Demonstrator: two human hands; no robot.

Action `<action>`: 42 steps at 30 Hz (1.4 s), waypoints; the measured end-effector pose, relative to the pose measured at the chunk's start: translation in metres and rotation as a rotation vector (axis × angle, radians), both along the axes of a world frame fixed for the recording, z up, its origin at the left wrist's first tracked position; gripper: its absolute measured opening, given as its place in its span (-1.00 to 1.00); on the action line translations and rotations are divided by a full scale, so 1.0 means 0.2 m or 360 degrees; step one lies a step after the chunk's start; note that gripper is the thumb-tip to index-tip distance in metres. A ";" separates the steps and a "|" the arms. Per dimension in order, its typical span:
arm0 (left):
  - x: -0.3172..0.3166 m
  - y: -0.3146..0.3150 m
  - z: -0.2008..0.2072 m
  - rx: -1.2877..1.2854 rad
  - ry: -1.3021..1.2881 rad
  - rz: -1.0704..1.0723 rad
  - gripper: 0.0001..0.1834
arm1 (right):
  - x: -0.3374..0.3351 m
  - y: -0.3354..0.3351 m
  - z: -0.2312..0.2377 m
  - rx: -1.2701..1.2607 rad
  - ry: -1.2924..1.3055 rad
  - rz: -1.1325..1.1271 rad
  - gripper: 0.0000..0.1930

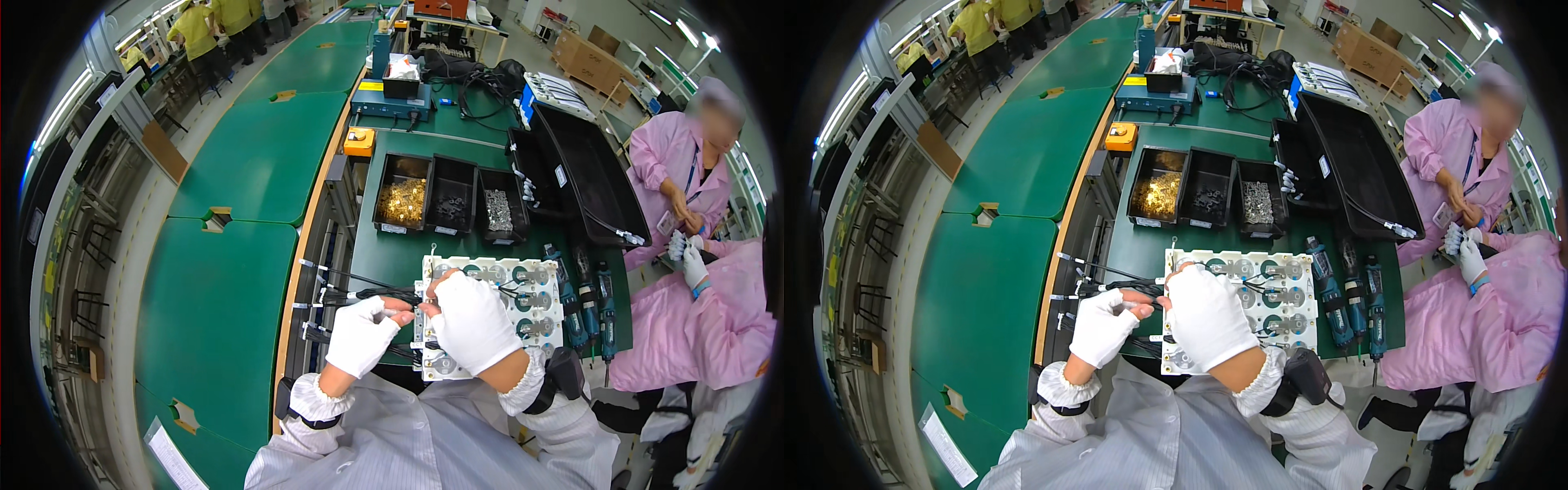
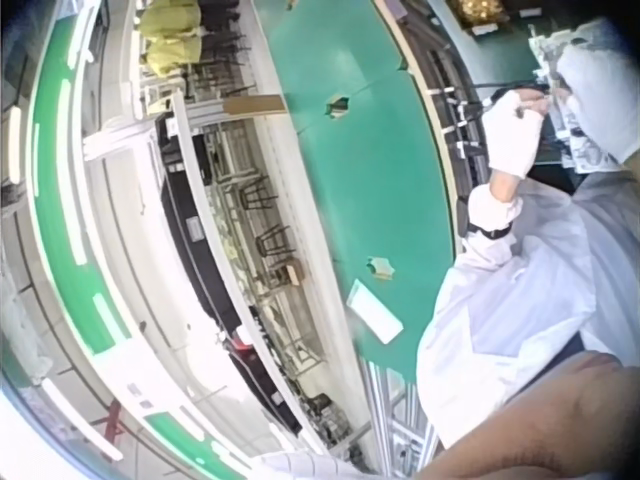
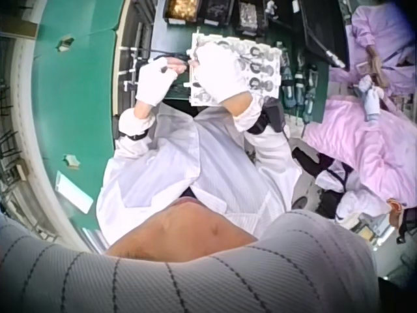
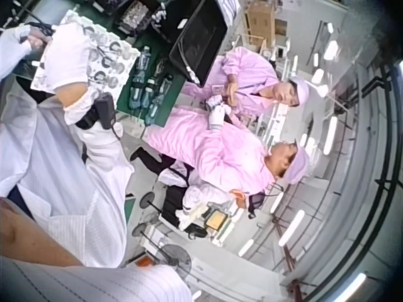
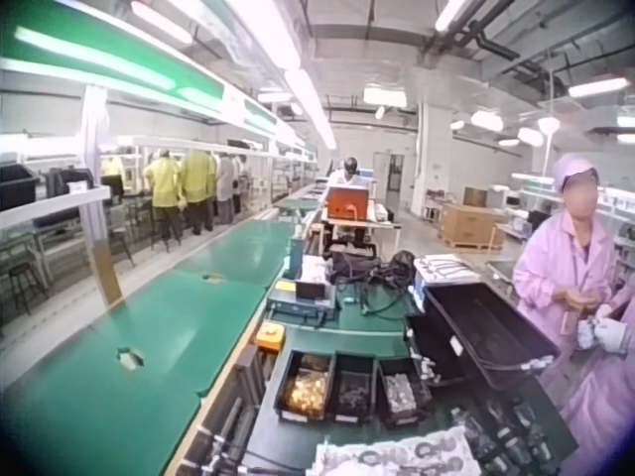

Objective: Connecting electrical wires to cells and securing them with an electric screwdriver to assemble a large battery pack.

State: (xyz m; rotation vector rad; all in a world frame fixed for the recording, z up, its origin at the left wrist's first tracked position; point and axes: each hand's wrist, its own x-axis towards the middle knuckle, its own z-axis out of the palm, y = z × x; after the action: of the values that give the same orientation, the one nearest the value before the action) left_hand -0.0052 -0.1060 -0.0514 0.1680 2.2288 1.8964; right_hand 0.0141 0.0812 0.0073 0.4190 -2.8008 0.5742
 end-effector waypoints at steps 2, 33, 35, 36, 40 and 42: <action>0.00 0.00 0.00 0.0007 -0.0080 0.0012 -0.79 | -0.01 0.02 -0.03 -0.0124 -0.0095 -0.0005 -0.93; -0.03 0.02 -0.01 0.0116 -0.0044 -0.0081 -0.83 | -0.03 0.00 0.01 0.0402 0.0094 0.0157 -0.84; -0.03 0.02 -0.01 0.0117 -0.0091 -0.0053 -0.79 | -0.02 0.01 0.01 0.0306 0.0096 0.0193 -0.84; -0.04 0.03 0.00 0.0119 -0.0093 -0.0055 -0.79 | -0.02 0.02 0.01 0.0308 0.0093 0.0190 -0.84; -0.04 0.04 0.02 0.0134 -0.0123 -0.0055 -0.78 | -0.03 0.04 0.01 0.0171 0.0076 0.0195 -0.83; -0.05 0.05 0.03 0.0162 -0.0125 -0.0058 -0.77 | -0.03 0.04 0.02 0.0141 0.0092 0.0221 -0.83</action>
State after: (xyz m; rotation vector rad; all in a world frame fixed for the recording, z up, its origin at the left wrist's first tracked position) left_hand -0.0149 -0.0968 -0.0462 0.1461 2.0669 1.9630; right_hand 0.0072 0.0889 0.0105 0.6413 -2.7649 0.4592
